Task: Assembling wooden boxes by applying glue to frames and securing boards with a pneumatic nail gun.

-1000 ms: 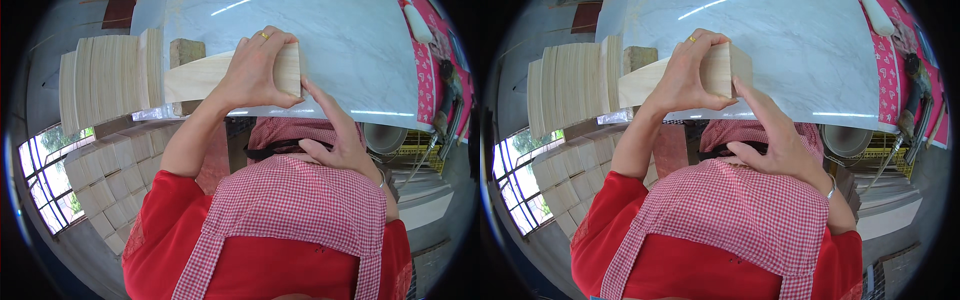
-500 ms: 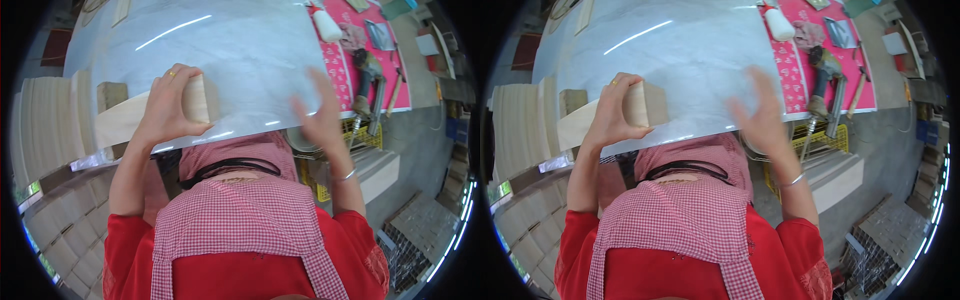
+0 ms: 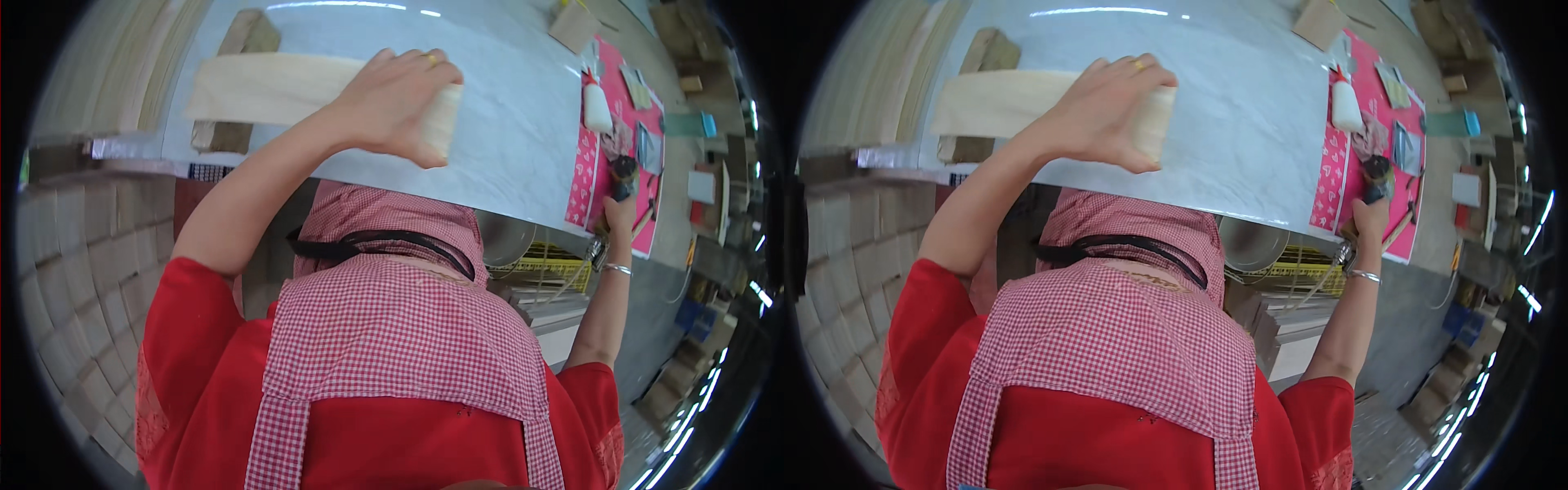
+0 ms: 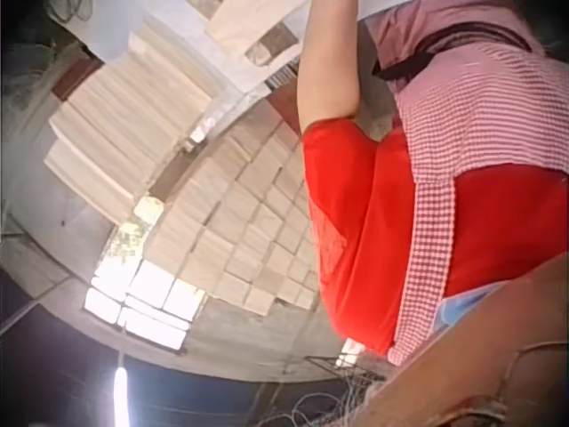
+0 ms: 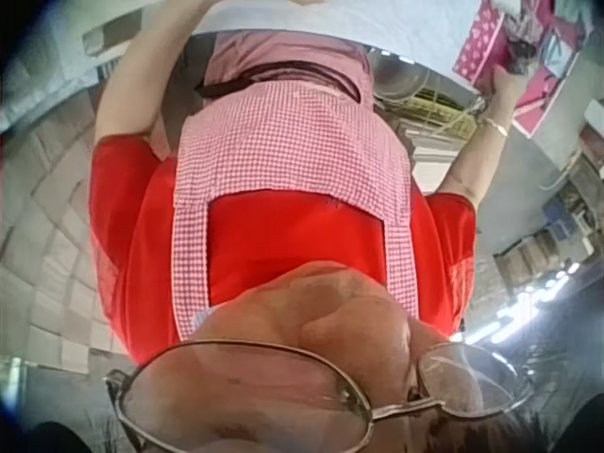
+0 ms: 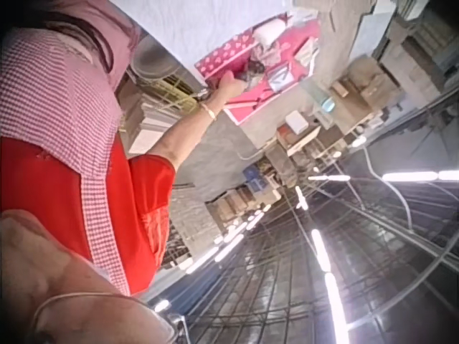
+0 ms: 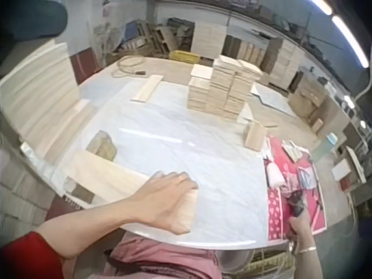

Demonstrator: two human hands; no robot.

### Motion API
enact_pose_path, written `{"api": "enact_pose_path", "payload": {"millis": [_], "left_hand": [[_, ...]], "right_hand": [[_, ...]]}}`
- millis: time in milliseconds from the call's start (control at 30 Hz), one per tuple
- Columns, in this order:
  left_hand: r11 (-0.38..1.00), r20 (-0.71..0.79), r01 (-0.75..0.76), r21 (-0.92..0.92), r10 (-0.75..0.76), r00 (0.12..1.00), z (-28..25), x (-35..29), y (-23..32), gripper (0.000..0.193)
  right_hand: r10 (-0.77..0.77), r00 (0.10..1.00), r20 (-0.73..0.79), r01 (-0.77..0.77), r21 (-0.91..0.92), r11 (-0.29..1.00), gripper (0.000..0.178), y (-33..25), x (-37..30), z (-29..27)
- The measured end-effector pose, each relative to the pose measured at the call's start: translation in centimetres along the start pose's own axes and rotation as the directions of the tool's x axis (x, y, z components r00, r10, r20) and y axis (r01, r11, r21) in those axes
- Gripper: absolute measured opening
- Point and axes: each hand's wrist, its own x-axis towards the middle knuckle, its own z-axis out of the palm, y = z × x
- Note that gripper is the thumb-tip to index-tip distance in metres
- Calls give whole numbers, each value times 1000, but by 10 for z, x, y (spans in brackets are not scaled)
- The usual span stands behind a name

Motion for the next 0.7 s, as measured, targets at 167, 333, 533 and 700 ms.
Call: {"api": "enact_pose_path", "payload": {"millis": [167, 333, 533, 700], "left_hand": [[1000, -1, 16, 22, -16, 1000, 3, -5, -3, 80], [994, 43, -16, 106, 11, 999, 2, -5, -5, 88], [983, 55, -12, 183, 2, 998, 6, -4, -1, 95], [980, 20, 9, 198, -13, 1000, 8, -5, 0, 90]], "right_hand": [[-52, 958, 284, -34, 291, 956, 36, -58, -32, -86], [-238, 947, 217, 137, 396, 908, 29, -158, -96, -147], [-685, 688, 239, 534, 474, 701, 37, -221, -122, -182], [-689, 580, 434, 524, 449, 724, 40, -243, -124, -194]]}}
